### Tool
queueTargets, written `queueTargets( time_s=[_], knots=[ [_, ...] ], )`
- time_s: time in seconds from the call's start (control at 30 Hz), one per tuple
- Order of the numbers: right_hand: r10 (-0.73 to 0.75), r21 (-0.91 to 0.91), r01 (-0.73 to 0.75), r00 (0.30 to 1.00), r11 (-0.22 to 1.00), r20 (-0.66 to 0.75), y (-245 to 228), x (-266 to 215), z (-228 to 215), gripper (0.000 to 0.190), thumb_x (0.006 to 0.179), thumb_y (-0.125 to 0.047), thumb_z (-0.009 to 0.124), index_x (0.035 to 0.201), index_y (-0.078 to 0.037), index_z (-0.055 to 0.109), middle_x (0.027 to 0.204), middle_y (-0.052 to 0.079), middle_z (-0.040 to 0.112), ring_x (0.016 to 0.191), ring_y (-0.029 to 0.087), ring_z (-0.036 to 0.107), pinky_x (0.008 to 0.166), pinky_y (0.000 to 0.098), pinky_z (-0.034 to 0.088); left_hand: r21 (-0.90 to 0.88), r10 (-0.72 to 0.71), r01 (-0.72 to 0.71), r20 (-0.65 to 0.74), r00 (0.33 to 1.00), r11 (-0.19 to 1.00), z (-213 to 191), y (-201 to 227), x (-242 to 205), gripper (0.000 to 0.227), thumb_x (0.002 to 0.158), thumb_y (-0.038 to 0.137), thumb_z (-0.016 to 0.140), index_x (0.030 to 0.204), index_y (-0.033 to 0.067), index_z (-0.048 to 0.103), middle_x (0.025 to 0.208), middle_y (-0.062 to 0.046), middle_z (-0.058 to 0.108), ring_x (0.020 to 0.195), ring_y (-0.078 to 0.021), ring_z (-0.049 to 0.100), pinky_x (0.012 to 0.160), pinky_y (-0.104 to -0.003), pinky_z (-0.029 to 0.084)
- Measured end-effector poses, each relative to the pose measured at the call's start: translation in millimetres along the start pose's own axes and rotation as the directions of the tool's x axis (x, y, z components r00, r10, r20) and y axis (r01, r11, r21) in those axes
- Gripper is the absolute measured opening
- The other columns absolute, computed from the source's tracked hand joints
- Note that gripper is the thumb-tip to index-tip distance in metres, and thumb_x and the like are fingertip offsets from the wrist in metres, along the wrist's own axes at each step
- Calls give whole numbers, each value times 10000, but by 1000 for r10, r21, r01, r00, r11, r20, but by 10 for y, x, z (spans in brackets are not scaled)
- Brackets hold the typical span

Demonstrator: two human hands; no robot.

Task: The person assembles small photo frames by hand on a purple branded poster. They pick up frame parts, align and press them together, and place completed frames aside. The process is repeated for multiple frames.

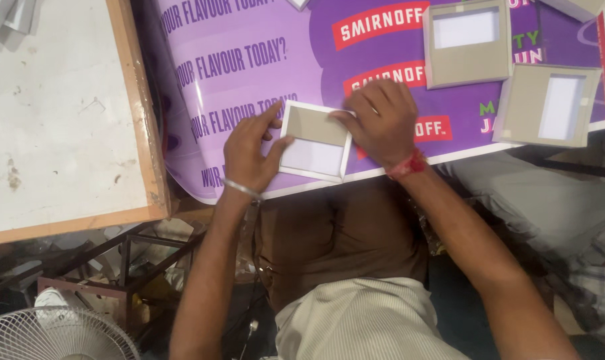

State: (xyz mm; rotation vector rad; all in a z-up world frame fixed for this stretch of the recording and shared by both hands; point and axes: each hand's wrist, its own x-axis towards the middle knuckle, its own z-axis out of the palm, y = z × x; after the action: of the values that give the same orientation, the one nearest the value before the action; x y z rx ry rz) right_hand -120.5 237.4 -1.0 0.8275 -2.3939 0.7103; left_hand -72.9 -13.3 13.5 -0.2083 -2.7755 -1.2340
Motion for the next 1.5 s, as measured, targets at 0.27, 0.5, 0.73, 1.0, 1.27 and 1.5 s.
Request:
queueTargets(
  time_s=[0.27,0.5,0.73,1.0,1.27,1.5],
  knots=[
    [148,199,-197,961,960,234,-371,-474,-383,265,870,-191,847,1101,-88,767,1258,110,735,1234,263,675,1155,480,497,106,193,-177,-170,966,979,143,-44,-267,345,926,62,764,1264,101,705,1128,-73,708,948,-261,585,851,-356,493],
    [147,217,-217,944,952,296,-354,-502,-401,414,819,-239,868,1182,-74,756,1373,109,680,1364,299,593,1205,514,414,223,199,-145,-245,949,964,238,164,-414,443,896,190,831,1302,149,659,1286,-87,655,1163,-303,575,1033,-463,419],
    [165,198,-237,932,951,322,-358,-558,-388,425,804,-258,882,1173,-87,760,1388,85,676,1383,280,575,1205,529,409,102,-55,70,-143,988,992,430,537,-681,780,812,321,810,1494,123,490,1480,-88,539,1535,-379,341,1288,-663,28],
    [189,179,-252,932,951,309,-373,-560,-339,449,781,-273,894,1178,-102,770,1398,78,670,1361,274,584,1208,537,397,75,-176,186,-127,976,980,477,624,-591,914,743,359,815,1528,110,418,1476,-123,508,1532,-406,291,1245,-709,-33],
    [189,202,-258,933,945,308,-401,-497,-386,485,774,-326,902,1183,-102,767,1412,81,657,1368,282,579,1207,538,385,3,-184,186,-165,969,982,510,659,-607,837,795,246,824,1521,111,430,1467,-138,487,1523,-418,293,1262,-673,-6],
    [213,209,-294,916,932,339,-440,-434,-419,475,758,-373,903,1123,-115,743,1421,74,635,1346,296,565,1201,525,369,-506,-288,137,-232,929,851,459,564,-792,795,999,15,632,1639,-25,163,1709,-228,231,1637,-387,281,1356,-483,235]
  ],
)
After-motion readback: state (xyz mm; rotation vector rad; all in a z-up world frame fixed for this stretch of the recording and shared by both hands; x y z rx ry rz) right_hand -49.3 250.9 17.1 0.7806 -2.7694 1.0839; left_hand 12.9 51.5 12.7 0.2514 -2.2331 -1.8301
